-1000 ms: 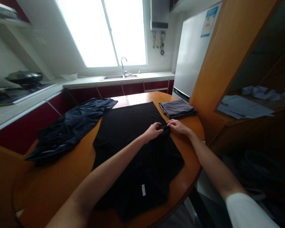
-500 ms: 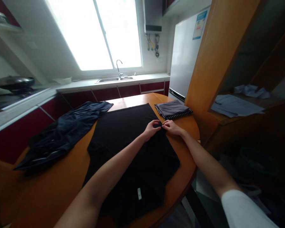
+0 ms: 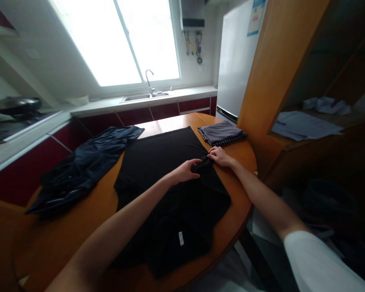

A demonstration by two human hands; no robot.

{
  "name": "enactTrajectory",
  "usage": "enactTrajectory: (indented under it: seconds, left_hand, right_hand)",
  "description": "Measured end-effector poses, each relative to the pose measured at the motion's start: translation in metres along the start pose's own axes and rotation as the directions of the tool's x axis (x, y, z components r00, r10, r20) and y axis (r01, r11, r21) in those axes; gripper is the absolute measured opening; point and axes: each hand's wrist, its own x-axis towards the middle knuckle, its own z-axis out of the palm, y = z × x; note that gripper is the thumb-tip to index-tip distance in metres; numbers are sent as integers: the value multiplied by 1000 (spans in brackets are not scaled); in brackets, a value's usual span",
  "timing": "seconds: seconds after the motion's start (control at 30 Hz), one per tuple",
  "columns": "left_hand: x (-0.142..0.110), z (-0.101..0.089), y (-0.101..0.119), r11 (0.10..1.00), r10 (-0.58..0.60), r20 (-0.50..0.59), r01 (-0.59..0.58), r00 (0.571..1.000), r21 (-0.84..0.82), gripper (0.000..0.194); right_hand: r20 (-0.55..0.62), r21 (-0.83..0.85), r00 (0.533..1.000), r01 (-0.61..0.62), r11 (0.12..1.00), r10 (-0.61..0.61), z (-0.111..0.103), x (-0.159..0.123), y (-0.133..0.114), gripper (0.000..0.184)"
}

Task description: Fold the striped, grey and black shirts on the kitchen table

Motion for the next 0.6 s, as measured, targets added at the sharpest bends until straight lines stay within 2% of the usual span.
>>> enactTrajectory:
  seconds: [0.03, 0.1, 0.13, 0.2, 0.3, 0.43, 0.6]
  left_hand:
    - [-4, 0, 4, 991, 25, -41, -19, 999, 129, 73]
    - [-14, 4, 15, 909, 140, -101, -87, 985, 408, 67]
    - [-21, 10, 23, 845, 213, -93, -135, 973, 518, 63]
    - [-37, 27, 39, 718, 350, 2, -270, 937, 642, 54]
    - [-59, 59, 64, 585, 471, 155, -439, 868, 682, 39]
    - [-66, 96, 84, 421, 584, 186, -491, 790, 763, 10]
    - [-61, 123, 88, 381, 656, 163, -510, 737, 771, 19]
  right_hand:
    - [-3, -12, 1000, -6, 1000, 6, 0, 0, -1, 33]
    - [-13, -33, 1000, -23, 999, 22, 0, -1, -2, 32]
    - [-16, -40, 999, -29, 999, 28, -1, -2, -3, 32]
    - [-16, -46, 999, -33, 998, 32, -1, -3, -5, 31]
    - [-24, -48, 999, -27, 998, 26, -1, -5, -5, 30]
    - [-32, -51, 999, 5, 999, -7, 0, -6, 3, 34]
    - [-66, -117, 995, 64, 991, -72, 6, -5, 12, 36]
